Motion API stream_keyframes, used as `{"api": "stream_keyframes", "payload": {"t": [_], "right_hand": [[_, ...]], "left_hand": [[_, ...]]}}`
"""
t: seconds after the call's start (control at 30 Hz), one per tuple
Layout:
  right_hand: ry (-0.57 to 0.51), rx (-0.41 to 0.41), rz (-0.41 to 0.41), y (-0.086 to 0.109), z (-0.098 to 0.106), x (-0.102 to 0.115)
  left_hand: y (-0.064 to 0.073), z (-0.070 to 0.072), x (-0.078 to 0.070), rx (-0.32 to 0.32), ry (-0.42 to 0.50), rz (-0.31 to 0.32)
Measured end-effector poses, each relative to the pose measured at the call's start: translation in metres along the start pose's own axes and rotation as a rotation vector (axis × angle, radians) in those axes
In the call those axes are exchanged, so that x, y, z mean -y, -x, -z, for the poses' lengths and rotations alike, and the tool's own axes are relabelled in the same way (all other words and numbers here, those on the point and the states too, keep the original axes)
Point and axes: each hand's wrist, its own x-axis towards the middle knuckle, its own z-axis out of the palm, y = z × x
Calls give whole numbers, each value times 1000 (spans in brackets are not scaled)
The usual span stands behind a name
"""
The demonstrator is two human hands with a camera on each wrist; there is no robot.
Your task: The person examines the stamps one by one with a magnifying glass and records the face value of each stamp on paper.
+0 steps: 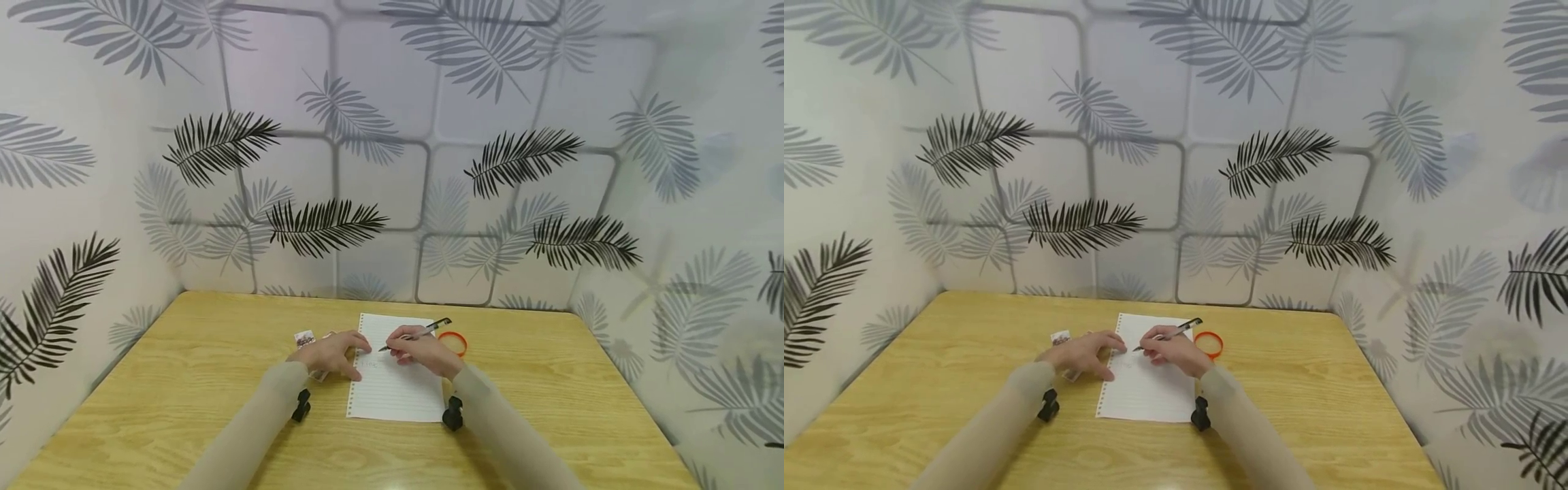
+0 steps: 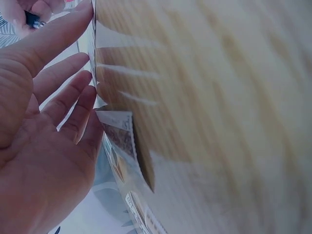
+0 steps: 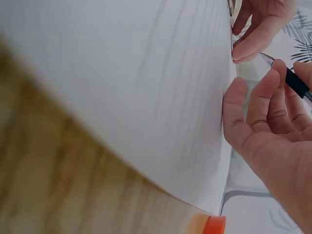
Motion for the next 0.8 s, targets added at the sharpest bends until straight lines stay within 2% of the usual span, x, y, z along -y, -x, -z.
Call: {"api": "stream_keyframes", "payload": {"t": [0.13, 0.37, 0.6, 0.7, 0.8], "right_hand": [[34, 5, 2, 2, -1, 5], [88, -3, 14, 8, -1, 17], [132, -15, 2, 14, 4, 15], [145, 8, 4, 18, 8, 15], [117, 66, 31, 23, 14, 17]], "left_hand": [[2, 2, 0, -3, 19, 17], [5, 5, -2, -20, 8, 8], [3, 5, -4, -16, 16, 9], [3, 4, -5, -5, 29, 10], [3, 3, -5, 2, 35, 9]]}}
